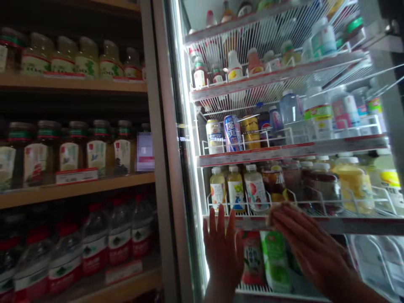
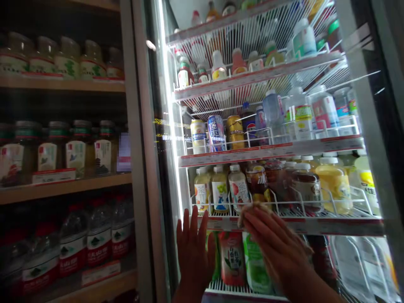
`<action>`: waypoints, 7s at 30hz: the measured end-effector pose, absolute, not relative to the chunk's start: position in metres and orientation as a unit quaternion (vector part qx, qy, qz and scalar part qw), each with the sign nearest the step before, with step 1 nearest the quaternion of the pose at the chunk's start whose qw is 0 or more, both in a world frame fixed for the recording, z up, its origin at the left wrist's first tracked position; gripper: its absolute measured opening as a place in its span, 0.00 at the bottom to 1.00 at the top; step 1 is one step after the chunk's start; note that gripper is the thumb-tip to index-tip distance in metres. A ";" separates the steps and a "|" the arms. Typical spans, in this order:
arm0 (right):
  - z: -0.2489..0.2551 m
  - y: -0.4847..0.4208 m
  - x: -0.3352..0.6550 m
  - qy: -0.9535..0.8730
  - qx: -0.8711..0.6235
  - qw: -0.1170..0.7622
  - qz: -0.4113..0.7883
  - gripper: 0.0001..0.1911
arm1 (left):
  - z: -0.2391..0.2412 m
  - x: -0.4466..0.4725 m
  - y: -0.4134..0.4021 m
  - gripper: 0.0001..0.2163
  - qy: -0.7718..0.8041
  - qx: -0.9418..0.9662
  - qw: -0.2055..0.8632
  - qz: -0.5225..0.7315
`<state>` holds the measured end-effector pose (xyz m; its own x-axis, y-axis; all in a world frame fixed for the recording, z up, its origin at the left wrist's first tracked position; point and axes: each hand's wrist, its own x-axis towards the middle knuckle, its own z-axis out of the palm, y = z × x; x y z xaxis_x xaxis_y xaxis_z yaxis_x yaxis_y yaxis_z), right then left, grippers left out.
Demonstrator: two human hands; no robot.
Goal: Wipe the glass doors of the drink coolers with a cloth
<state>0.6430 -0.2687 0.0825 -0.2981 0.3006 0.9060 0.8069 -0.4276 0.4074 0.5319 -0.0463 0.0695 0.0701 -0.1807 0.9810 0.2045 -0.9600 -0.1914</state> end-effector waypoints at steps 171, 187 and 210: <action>0.010 -0.322 0.623 -0.477 -0.674 0.140 -0.546 0.39 | -0.009 0.539 -0.056 0.27 -0.015 -0.728 0.105 -0.678; 0.000 -0.316 0.617 -0.517 -0.683 0.125 -0.501 0.42 | -0.009 0.539 -0.055 0.27 -0.002 -0.733 0.082 -0.675; 0.003 -0.295 0.609 -0.537 -0.684 0.132 -0.476 0.40 | -0.008 0.538 -0.056 0.28 -0.002 -0.723 0.109 -0.682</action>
<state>0.6094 -0.2954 0.0031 -0.0290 0.6095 0.7923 0.8602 -0.3885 0.3304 0.5375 -0.0561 -0.0076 0.0690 -0.1451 0.9870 0.1523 -0.9762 -0.1542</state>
